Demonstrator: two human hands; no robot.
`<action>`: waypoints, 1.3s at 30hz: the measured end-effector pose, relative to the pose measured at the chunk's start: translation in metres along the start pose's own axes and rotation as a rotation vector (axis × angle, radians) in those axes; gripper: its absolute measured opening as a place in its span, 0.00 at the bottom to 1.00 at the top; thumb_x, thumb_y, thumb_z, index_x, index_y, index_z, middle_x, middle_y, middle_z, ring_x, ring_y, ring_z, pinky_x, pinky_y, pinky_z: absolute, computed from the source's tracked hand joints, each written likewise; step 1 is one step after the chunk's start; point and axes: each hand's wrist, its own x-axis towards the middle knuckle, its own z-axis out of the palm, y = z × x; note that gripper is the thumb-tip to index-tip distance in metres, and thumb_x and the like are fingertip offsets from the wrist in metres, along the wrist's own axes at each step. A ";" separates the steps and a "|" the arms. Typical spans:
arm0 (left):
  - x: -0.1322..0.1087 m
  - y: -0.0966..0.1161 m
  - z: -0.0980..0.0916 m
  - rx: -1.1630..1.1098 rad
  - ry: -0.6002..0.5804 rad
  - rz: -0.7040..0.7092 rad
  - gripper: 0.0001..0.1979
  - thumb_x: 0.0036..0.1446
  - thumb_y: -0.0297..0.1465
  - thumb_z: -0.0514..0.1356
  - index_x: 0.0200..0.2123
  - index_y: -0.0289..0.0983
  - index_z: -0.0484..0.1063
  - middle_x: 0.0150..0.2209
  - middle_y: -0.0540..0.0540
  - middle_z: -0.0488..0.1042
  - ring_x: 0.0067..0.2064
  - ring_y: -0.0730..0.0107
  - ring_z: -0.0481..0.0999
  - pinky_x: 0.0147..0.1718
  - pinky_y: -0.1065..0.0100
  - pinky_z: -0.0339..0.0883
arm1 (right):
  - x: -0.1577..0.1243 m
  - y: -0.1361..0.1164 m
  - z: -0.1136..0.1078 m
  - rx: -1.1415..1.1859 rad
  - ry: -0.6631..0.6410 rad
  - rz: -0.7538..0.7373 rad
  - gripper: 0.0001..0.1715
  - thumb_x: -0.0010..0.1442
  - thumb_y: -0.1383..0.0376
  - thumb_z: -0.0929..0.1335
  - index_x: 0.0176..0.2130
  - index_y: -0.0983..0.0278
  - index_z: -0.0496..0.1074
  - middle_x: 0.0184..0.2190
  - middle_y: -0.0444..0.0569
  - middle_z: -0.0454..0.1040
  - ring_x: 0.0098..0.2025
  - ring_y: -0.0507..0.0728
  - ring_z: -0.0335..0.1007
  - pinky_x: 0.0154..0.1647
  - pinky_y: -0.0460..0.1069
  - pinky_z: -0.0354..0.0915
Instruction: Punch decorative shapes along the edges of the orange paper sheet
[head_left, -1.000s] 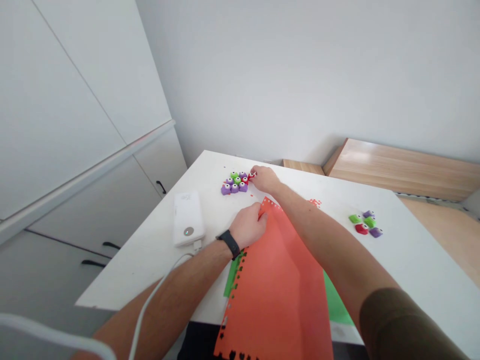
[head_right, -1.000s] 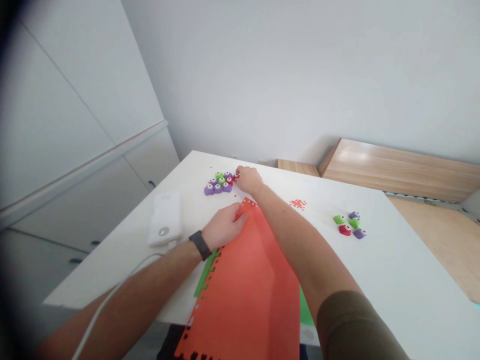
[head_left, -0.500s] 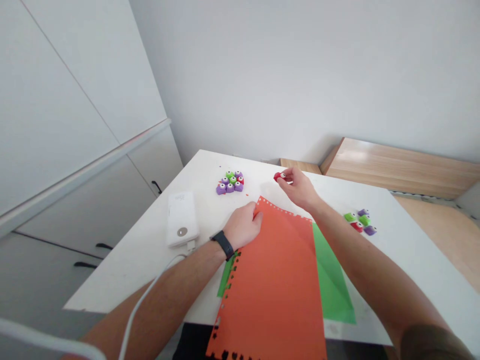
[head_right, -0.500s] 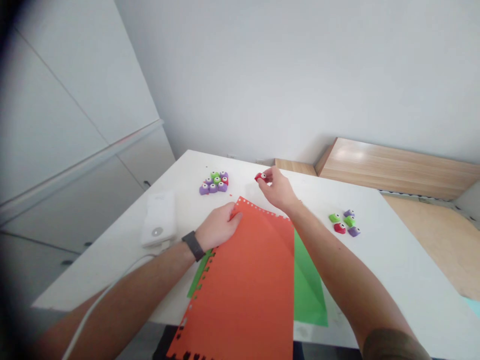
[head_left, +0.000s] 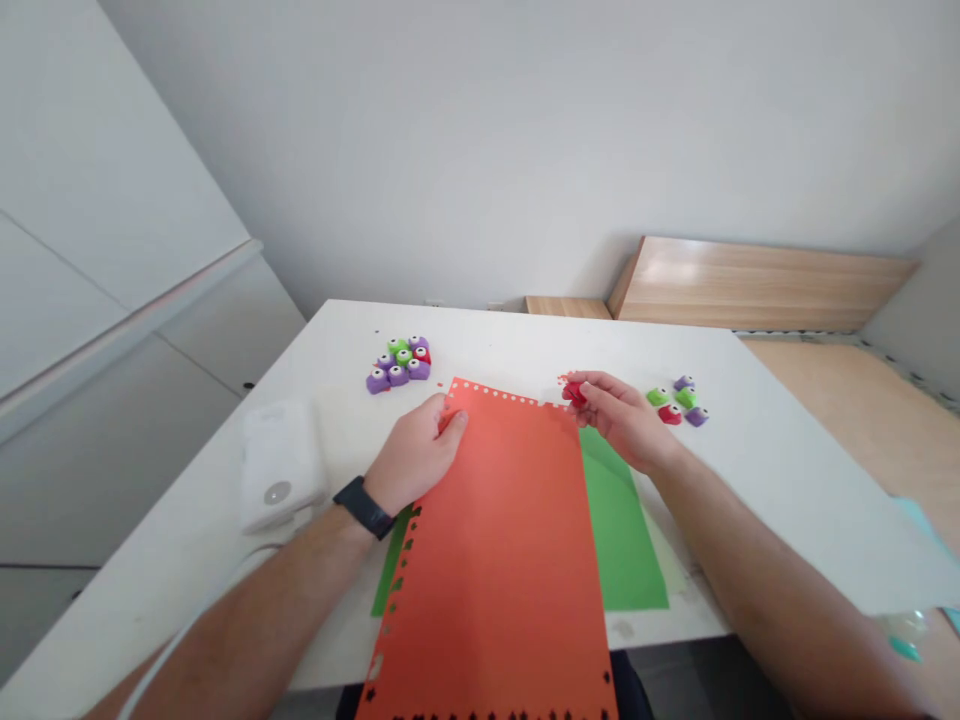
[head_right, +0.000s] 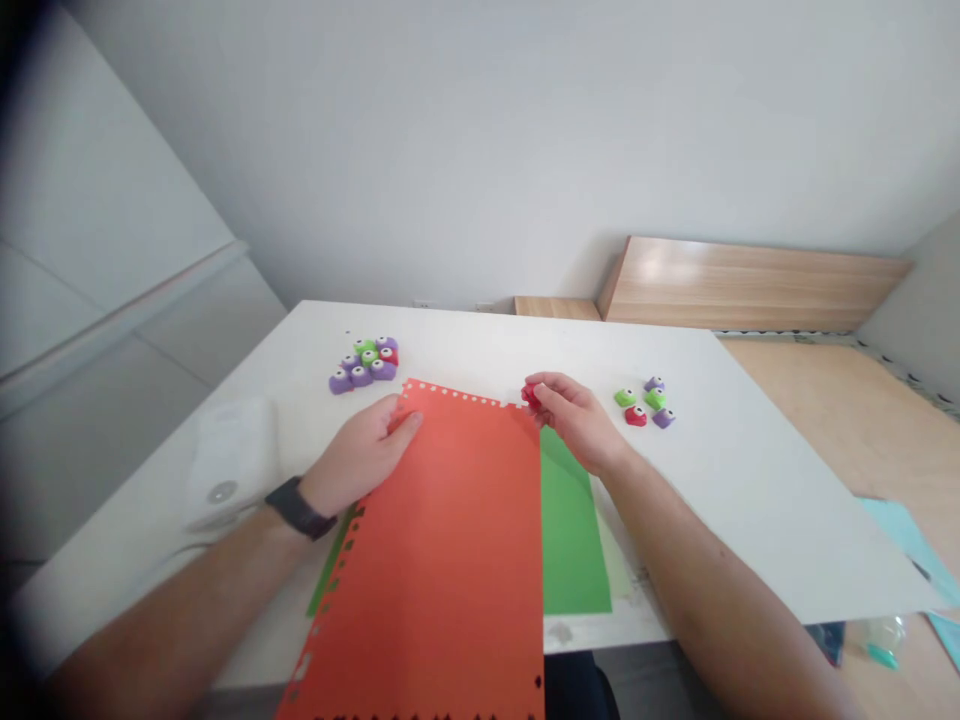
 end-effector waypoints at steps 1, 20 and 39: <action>0.000 0.001 -0.001 -0.014 0.015 -0.006 0.13 0.69 0.42 0.52 0.35 0.42 0.66 0.30 0.50 0.74 0.33 0.61 0.73 0.35 0.64 0.62 | 0.000 0.000 -0.001 0.020 0.000 0.005 0.17 0.63 0.52 0.76 0.48 0.58 0.80 0.43 0.47 0.79 0.39 0.54 0.74 0.37 0.49 0.67; 0.002 -0.004 -0.002 -0.284 0.078 0.025 0.16 0.70 0.45 0.56 0.48 0.41 0.75 0.51 0.44 0.82 0.48 0.55 0.80 0.49 0.59 0.71 | 0.005 0.003 -0.028 -0.114 0.151 0.016 0.23 0.54 0.54 0.81 0.45 0.60 0.78 0.37 0.46 0.79 0.37 0.54 0.73 0.33 0.49 0.64; 0.001 -0.006 -0.001 -0.412 0.083 -0.011 0.21 0.69 0.47 0.58 0.57 0.43 0.76 0.57 0.45 0.82 0.53 0.51 0.82 0.51 0.57 0.77 | 0.004 0.004 -0.025 -0.018 0.123 0.106 0.21 0.51 0.56 0.82 0.40 0.65 0.80 0.39 0.50 0.80 0.38 0.56 0.77 0.32 0.48 0.65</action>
